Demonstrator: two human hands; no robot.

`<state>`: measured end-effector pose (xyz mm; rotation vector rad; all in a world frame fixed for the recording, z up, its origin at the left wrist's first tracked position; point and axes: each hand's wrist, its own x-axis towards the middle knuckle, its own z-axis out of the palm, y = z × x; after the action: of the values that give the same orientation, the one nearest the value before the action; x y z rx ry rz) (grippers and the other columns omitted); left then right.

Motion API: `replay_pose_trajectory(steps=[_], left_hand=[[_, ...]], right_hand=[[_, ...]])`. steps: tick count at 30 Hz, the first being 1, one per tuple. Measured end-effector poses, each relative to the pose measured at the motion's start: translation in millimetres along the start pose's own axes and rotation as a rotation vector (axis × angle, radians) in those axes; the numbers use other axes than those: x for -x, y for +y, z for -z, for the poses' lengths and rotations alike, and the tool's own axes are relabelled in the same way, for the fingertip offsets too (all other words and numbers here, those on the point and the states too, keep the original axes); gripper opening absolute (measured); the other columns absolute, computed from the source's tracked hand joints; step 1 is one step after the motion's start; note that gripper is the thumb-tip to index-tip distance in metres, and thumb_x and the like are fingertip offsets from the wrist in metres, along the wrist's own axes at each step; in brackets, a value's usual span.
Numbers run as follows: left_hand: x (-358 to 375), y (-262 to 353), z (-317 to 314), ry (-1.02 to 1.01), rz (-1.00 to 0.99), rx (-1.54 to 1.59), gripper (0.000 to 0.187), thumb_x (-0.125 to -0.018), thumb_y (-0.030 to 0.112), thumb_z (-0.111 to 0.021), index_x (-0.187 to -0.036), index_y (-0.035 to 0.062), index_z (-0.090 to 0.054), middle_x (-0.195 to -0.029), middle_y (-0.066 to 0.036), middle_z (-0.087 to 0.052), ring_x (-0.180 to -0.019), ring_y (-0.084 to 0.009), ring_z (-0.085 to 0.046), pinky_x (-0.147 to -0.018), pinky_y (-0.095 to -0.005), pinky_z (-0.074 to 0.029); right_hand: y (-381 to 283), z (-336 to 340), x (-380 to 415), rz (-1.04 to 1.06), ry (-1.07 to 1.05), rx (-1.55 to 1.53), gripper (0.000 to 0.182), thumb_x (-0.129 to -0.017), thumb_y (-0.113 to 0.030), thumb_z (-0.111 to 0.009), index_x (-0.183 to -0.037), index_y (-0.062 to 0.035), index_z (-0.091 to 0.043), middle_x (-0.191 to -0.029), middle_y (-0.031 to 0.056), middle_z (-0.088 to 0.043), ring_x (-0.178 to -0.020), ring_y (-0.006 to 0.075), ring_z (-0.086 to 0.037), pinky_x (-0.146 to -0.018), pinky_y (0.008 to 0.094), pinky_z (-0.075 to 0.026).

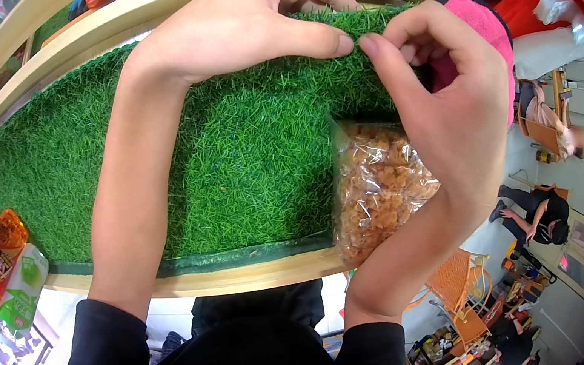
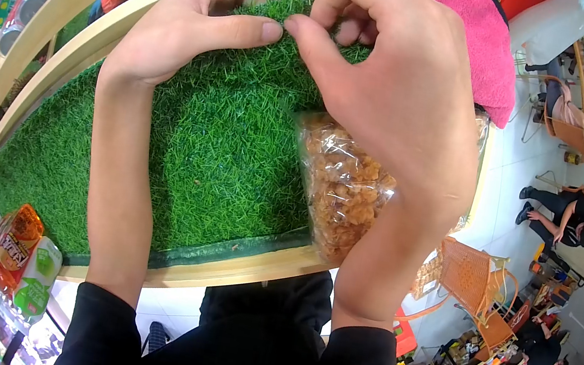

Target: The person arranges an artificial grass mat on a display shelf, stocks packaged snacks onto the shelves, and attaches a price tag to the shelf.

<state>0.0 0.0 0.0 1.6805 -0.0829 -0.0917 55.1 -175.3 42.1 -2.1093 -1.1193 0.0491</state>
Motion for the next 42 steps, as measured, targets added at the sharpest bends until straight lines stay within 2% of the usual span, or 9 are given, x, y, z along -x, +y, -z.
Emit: replay_pose_trajectory(steps=[6, 9, 12, 18, 20, 33, 35, 39, 42], left_hand=[[-1.2, 3.5, 2.8, -0.034, -0.08, -0.047, 0.03, -0.079, 0.016, -0.062, -0.102, -0.0023, -0.059, -0.091, -0.003, -0.059, -0.081, -0.0074, -0.053, -0.074, -0.0217, -0.042], [-4.0, 5.2, 7.5, -0.136, -0.005, 0.096, 0.026, -0.077, 0.001, -0.062, -0.102, -0.0018, -0.055, -0.084, 0.0, -0.06, -0.073, -0.0035, -0.051, -0.063, -0.0181, -0.042], [-3.5, 2.3, 6.6, -0.13, 0.012, 0.138, 0.027, -0.076, 0.0, -0.063, -0.102, -0.002, -0.055, -0.085, 0.0, -0.06, -0.074, -0.003, -0.051, -0.063, -0.0185, -0.042], [-2.6, 11.5, 4.4, -0.1, 0.001, 0.131, 0.024, -0.077, 0.001, -0.062, -0.101, -0.0041, -0.057, -0.085, -0.001, -0.06, -0.074, -0.004, -0.052, -0.065, -0.0194, -0.043], [1.9, 18.0, 1.8, -0.054, 0.045, 0.143, 0.025, -0.078, 0.002, -0.061, -0.102, -0.0045, -0.058, -0.086, -0.001, -0.061, -0.075, -0.0043, -0.052, -0.066, -0.0197, -0.043], [2.2, 8.4, -0.5, -0.063, -0.112, 0.233, 0.013, -0.081, 0.004, -0.057, -0.091, -0.0037, -0.06, -0.083, 0.0, -0.059, -0.077, -0.0037, -0.049, -0.067, -0.0187, -0.041], [1.7, -5.6, -5.1, 0.258, -0.079, 0.072, 0.027, -0.084, 0.019, -0.054, -0.1, -0.002, -0.06, -0.095, -0.004, -0.061, -0.084, -0.0101, -0.055, -0.079, -0.0245, -0.042], [-0.8, 3.3, 1.6, 0.02, 0.088, 0.351, 0.029, -0.087, 0.02, -0.048, -0.102, -0.0019, -0.061, -0.099, -0.005, -0.061, -0.092, -0.0131, -0.054, -0.088, -0.026, -0.038], [0.0, 5.7, -2.8, 0.102, 0.106, 0.172, 0.03, -0.086, 0.022, -0.05, -0.102, -0.002, -0.061, -0.1, -0.006, -0.061, -0.095, -0.0139, -0.053, -0.09, -0.0262, -0.037]], right_hand=[[-8.6, -7.5, -1.2, 0.011, 0.094, 0.084, 0.011, -0.072, 0.004, -0.063, -0.08, -0.0012, -0.056, -0.066, -0.0043, -0.047, -0.06, 0.0028, -0.041, -0.055, 0.0171, -0.035], [-14.6, -8.8, -2.5, -0.028, 0.073, 0.095, 0.011, -0.072, 0.004, -0.062, -0.081, -0.0005, -0.056, -0.066, -0.0045, -0.047, -0.06, 0.0024, -0.041, -0.055, 0.0168, -0.035], [-23.5, -6.6, -6.7, 0.012, 0.132, 0.264, 0.009, -0.069, -0.001, -0.063, -0.075, -0.0029, -0.057, -0.065, 0.0059, -0.057, -0.056, 0.0134, -0.053, -0.052, 0.0248, -0.043], [-15.1, -6.3, -1.7, -0.004, 0.135, 0.085, 0.012, -0.066, 0.001, -0.064, -0.074, -0.0016, -0.056, -0.063, 0.0082, -0.054, -0.055, 0.0152, -0.053, -0.051, 0.0251, -0.043], [-2.9, -7.2, 1.6, -0.014, 0.022, 0.032, 0.012, -0.072, 0.004, -0.061, -0.082, -0.0003, -0.057, -0.067, -0.0045, -0.048, -0.06, 0.0021, -0.043, -0.055, 0.0165, -0.036], [7.1, 10.8, 8.0, -0.102, -0.062, 0.095, 0.005, -0.078, 0.002, -0.062, -0.081, -0.0006, -0.059, -0.064, -0.0065, -0.049, -0.06, 0.0, -0.042, -0.052, 0.0152, -0.033], [2.5, 6.5, 5.0, -0.106, 0.029, 0.049, 0.006, -0.078, 0.001, -0.063, -0.083, -0.0011, -0.059, -0.061, -0.0071, -0.047, -0.056, -0.0006, -0.038, -0.05, 0.0157, -0.029], [-9.5, 1.8, 1.0, -0.163, 0.127, -0.025, 0.008, -0.077, 0.001, -0.064, -0.084, -0.0017, -0.06, -0.059, -0.0072, -0.045, -0.055, -0.0005, -0.036, -0.049, 0.0157, -0.027], [-10.1, 3.9, 2.6, -0.177, 0.039, -0.006, 0.01, -0.076, 0.002, -0.064, -0.085, -0.0021, -0.059, -0.059, -0.0064, -0.046, -0.055, -0.0002, -0.038, -0.05, 0.0156, -0.029]])
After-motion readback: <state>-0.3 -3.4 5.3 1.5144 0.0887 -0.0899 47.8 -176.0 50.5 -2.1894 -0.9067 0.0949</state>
